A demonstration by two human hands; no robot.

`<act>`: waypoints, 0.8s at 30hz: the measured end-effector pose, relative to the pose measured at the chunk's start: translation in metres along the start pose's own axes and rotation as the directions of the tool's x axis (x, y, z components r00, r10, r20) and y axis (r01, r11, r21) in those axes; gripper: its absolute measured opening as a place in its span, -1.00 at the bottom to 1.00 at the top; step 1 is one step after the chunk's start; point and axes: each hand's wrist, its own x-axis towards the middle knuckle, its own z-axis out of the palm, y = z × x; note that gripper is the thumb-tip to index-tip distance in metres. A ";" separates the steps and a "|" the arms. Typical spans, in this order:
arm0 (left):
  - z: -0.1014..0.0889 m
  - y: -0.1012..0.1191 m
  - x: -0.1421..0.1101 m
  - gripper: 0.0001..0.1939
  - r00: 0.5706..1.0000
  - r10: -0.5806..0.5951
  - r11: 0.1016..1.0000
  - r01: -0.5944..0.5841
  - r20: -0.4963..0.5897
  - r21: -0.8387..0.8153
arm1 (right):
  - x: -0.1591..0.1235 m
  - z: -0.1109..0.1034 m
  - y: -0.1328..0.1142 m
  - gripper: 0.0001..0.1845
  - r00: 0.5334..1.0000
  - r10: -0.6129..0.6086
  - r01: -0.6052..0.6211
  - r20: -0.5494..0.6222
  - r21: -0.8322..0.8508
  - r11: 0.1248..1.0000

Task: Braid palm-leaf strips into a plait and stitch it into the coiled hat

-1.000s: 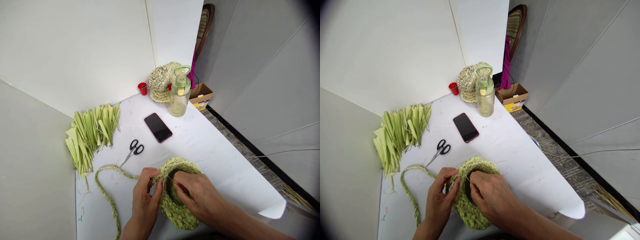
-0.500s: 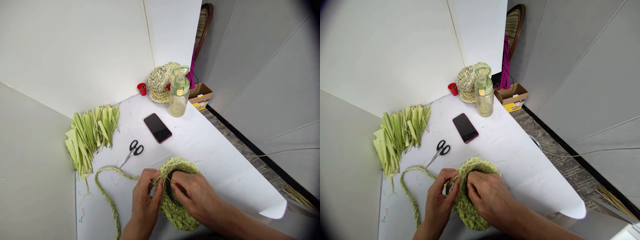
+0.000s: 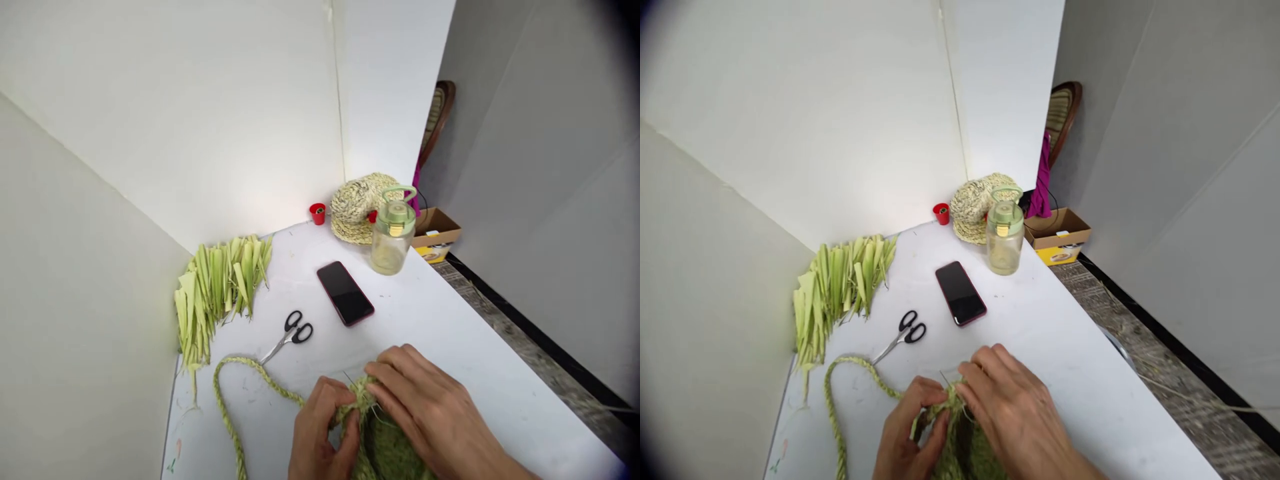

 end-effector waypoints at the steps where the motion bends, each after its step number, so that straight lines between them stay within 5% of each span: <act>1: 0.001 -0.001 0.000 -0.70 1.000 0.023 1.000 -0.023 -0.003 0.000 | 0.006 -0.003 0.001 -0.85 0.999 -0.001 0.000 0.051 0.027 1.000; 6: 0.004 -0.005 0.000 -0.67 0.999 0.026 0.999 -0.025 0.045 -0.029 | 0.033 -0.008 -0.002 -0.77 0.926 0.061 -0.154 0.374 0.223 0.963; 10: 0.001 -0.004 -0.002 -0.71 0.996 -0.059 0.997 0.063 0.068 -0.051 | 0.056 -0.022 -0.002 -0.85 0.940 0.104 -0.241 0.324 0.419 0.876; 13: -0.001 -0.003 -0.003 -0.75 0.989 -0.121 0.990 0.127 0.089 -0.066 | 0.075 -0.042 -0.001 -0.82 0.923 0.174 -0.367 0.343 0.655 0.661; 15: -0.002 -0.004 -0.004 -0.79 0.981 -0.161 0.982 0.170 0.110 -0.078 | 0.083 -0.055 -0.001 -0.77 0.866 0.106 -0.475 0.489 0.739 0.477; 17: -0.002 -0.005 -0.005 -0.81 0.972 -0.197 0.974 0.209 0.131 -0.083 | 0.087 -0.066 -0.003 -0.77 0.820 0.007 -0.529 0.573 0.753 0.391; 20: -0.002 -0.005 -0.004 -0.82 0.966 -0.224 0.969 0.235 0.129 -0.081 | 0.088 -0.086 -0.004 -0.82 0.906 0.055 -0.403 0.420 0.814 0.419; 22: -0.002 -0.004 -0.003 -0.81 0.966 -0.234 0.967 0.243 0.110 -0.076 | 0.088 -0.102 -0.003 -0.86 0.975 0.174 -0.205 0.137 0.857 0.472; 24: -0.002 -0.002 -0.002 -0.80 0.966 -0.237 0.967 0.245 0.103 -0.074 | 0.088 -0.118 0.003 -0.86 0.962 0.229 -0.002 -0.151 0.831 0.556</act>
